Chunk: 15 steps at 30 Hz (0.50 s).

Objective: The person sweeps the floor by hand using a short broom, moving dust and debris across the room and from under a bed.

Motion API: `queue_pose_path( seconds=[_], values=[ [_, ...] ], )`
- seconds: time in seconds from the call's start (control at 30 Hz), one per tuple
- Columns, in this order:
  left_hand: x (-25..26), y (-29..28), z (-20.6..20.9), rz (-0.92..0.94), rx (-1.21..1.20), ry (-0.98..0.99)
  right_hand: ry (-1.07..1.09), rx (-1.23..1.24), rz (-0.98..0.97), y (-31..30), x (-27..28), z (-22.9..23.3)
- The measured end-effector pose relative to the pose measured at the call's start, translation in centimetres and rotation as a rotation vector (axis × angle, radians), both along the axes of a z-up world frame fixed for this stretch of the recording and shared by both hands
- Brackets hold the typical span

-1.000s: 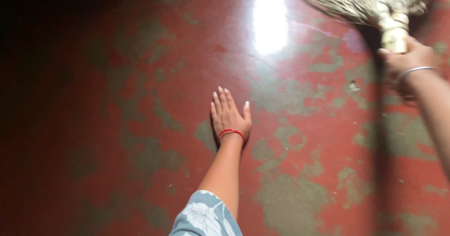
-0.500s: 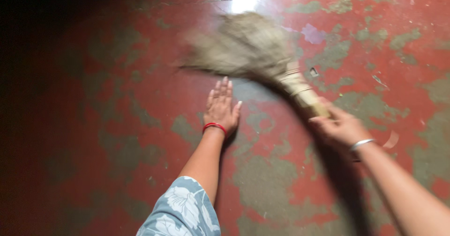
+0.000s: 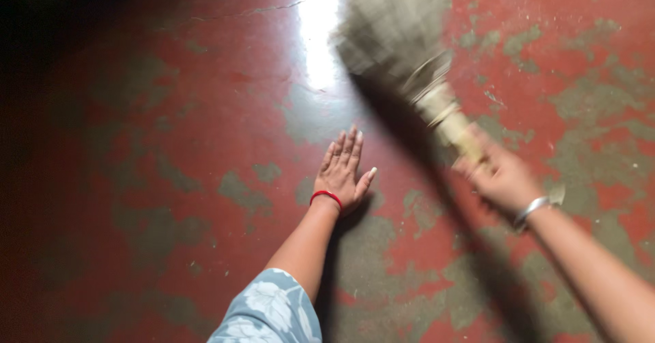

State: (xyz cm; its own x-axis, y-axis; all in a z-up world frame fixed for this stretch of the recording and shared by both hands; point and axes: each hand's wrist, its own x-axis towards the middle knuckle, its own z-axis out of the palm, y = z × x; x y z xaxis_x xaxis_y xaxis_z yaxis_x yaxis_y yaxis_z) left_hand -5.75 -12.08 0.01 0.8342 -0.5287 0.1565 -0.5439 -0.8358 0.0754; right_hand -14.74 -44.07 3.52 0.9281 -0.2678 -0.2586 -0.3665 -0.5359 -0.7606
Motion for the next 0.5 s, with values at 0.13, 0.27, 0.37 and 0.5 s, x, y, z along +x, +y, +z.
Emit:
queue_pose_path(
  seconds=[0.13,0.27,0.37,0.5],
  values=[
    [-0.3,0.2,0.3,-0.009,-0.067,-0.031,0.177,0.094,0.189,2.2,-5.2,-2.5],
    [-0.1,0.3,0.2,0.007,-0.07,-0.004,-0.14,-0.134,0.21,-3.7,-6.4,-5.1],
    [-0.1,0.3,0.2,0.006,-0.036,0.024,0.038,-0.164,0.017,-9.4,-6.9,-6.2],
    [-0.1,0.2,0.5,-0.028,-0.011,0.018,0.162,-0.239,-0.231,-14.5,-4.6,-5.3]
  ],
)
